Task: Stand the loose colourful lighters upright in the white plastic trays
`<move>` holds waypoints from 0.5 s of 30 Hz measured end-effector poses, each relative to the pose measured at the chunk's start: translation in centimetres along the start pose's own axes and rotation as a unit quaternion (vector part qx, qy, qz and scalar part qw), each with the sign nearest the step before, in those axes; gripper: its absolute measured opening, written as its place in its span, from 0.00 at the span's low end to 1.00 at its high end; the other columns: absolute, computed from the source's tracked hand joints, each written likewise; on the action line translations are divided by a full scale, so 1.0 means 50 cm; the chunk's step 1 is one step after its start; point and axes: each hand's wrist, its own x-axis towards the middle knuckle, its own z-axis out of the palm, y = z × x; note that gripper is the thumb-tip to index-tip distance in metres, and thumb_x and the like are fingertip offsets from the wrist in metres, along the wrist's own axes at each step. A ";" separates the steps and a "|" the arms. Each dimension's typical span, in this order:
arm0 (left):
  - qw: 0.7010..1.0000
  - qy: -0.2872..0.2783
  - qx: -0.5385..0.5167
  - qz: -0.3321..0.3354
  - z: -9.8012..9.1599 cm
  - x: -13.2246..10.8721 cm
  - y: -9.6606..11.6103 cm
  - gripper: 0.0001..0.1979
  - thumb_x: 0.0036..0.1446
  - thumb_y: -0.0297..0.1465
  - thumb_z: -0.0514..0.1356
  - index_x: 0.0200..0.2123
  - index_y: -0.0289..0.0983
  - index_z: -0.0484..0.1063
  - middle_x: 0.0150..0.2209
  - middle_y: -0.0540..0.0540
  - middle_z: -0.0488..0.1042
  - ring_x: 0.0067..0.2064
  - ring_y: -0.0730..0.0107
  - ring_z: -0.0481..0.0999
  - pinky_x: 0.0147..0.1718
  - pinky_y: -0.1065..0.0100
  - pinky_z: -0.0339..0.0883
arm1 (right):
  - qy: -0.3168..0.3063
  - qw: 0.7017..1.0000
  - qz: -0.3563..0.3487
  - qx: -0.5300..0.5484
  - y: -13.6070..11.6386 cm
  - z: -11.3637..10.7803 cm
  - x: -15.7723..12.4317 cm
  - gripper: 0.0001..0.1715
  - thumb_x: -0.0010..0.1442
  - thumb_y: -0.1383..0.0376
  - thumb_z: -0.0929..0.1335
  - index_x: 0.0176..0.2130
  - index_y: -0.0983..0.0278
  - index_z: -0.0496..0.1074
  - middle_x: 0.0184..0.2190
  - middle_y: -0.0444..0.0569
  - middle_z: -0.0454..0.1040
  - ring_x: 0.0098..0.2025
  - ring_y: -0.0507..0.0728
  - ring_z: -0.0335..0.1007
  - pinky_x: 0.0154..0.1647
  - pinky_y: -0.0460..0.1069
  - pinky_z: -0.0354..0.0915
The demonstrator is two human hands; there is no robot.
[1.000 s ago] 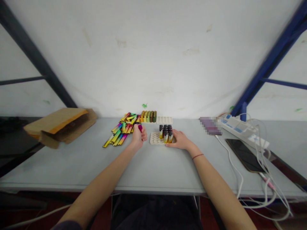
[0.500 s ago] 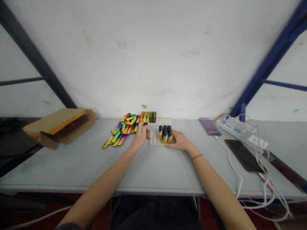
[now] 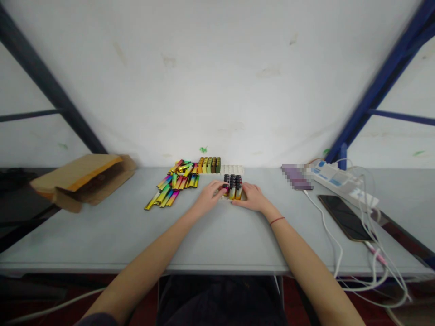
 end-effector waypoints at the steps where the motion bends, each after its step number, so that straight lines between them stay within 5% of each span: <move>1: 1.000 0.003 0.002 -0.003 0.001 0.000 -0.001 0.13 0.66 0.31 0.58 0.50 0.38 0.77 0.49 0.41 0.77 0.49 0.62 0.76 0.56 0.61 0.68 | 0.003 1.000 0.001 -0.002 0.000 0.000 0.000 0.39 0.58 0.42 0.72 0.58 0.63 0.71 0.54 0.59 0.77 0.57 0.70 0.72 0.60 0.64 0.65; 15: 0.997 0.041 0.066 0.004 0.011 0.009 -0.038 0.17 0.65 0.30 0.59 0.57 0.38 0.72 0.43 0.44 0.79 0.44 0.62 0.79 0.52 0.60 0.71 | -0.020 0.996 0.062 -0.067 -0.009 -0.009 0.016 0.44 0.57 0.40 0.72 0.61 0.65 0.71 0.60 0.63 0.73 0.61 0.75 0.68 0.60 0.66 0.64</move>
